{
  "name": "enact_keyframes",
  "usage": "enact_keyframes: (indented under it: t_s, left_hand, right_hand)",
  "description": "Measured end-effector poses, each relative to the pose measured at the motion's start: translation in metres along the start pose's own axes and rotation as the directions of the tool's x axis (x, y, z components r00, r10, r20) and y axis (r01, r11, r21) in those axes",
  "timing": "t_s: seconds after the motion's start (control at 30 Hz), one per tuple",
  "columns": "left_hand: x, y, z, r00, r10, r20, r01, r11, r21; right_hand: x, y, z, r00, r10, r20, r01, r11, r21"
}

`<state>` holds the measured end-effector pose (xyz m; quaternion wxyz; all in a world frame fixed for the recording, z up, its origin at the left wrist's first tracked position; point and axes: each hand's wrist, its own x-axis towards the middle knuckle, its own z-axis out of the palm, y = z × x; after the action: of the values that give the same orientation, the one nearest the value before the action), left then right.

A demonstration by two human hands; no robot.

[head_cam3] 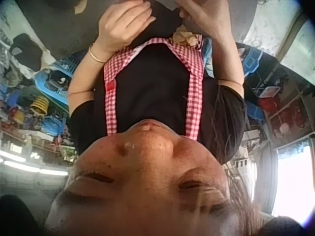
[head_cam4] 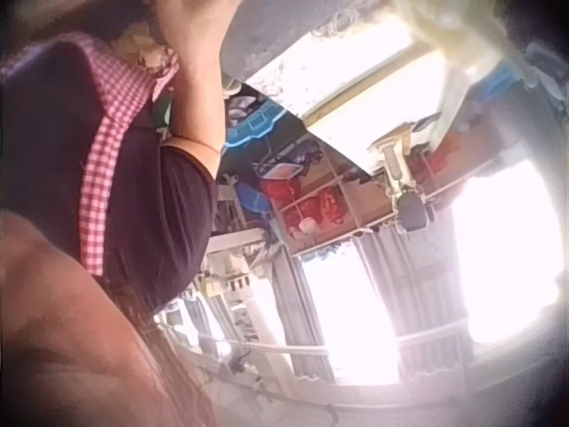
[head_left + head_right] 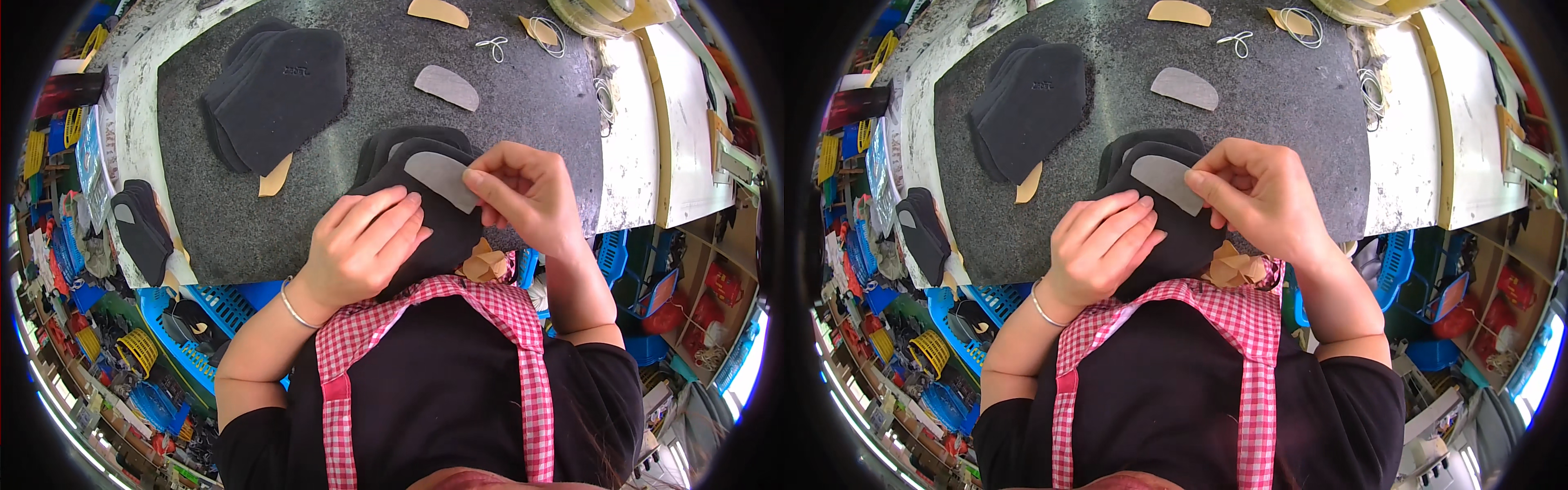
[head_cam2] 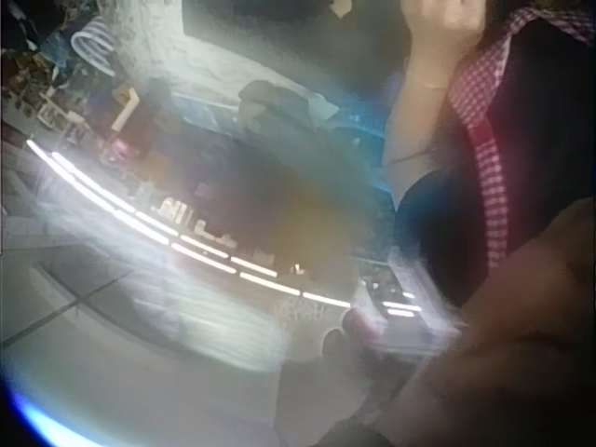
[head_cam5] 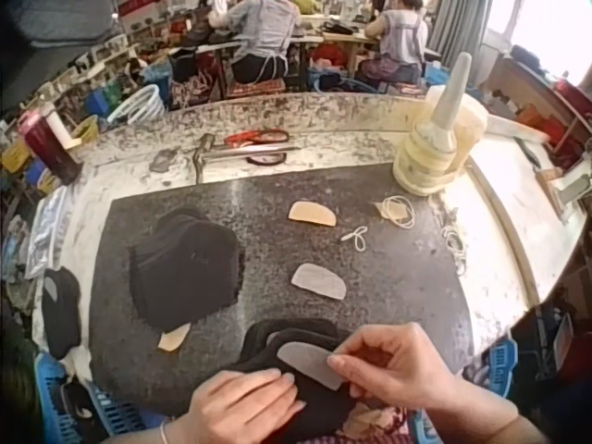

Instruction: The person assembles face masks by hand at a workbench. They pick up a black fabric mask and a beige insert, peel the backing off the insert, and press it onto the mask. This process is repeated for multiple units, with the person handling the items one at a time and stacking the finished masks.

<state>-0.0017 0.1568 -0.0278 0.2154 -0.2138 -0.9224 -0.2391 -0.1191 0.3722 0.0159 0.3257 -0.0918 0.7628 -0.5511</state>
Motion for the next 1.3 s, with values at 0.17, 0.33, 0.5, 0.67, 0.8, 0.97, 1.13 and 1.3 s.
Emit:
enact_keyframes:
  t_s: [0.17,0.33,0.5,0.67,0.8,0.97,1.13,1.3]
  left_hand:
    - [-0.002,0.002,0.000,1.000,-0.018,0.020,0.018,1.000,0.020]
    - [0.000,0.001,0.002,0.992,-0.079,0.096,0.086,0.994,-0.069]
    - [0.021,-0.033,-0.039,0.958,-0.263,0.112,0.271,0.960,-0.068]
    - [0.007,-0.105,-0.075,0.852,-0.491,0.185,0.457,0.867,0.199]
    - [0.014,-0.114,-0.097,0.784,-0.585,0.208,0.592,0.805,0.035]
    - [0.043,-0.030,-0.089,0.999,0.028,-0.030,-0.012,0.894,0.448]
    - [0.014,0.038,-0.049,0.930,-0.050,0.365,0.039,0.999,0.037]
    - [0.037,0.015,-0.052,0.689,-0.546,0.477,0.659,0.196,-0.727]
  right_hand:
    - [0.011,0.011,0.003,1.000,0.020,0.012,-0.019,0.996,-0.082]
    - [0.017,0.009,0.003,0.962,-0.261,0.074,0.253,0.766,-0.591]
    - [0.059,-0.015,-0.007,0.887,-0.459,-0.055,0.200,0.488,-0.850]
    - [0.111,-0.004,-0.014,0.915,-0.400,-0.056,0.212,0.593,-0.777]
    - [0.124,0.001,-0.029,0.936,-0.353,-0.016,0.259,0.716,-0.648]
    - [0.109,0.014,-0.045,0.831,-0.539,-0.137,0.363,0.712,-0.602]
    - [0.063,-0.013,-0.024,0.634,-0.747,-0.202,0.493,0.591,-0.638]
    - [0.031,-0.008,0.013,0.270,-0.942,0.198,0.843,0.132,-0.522]
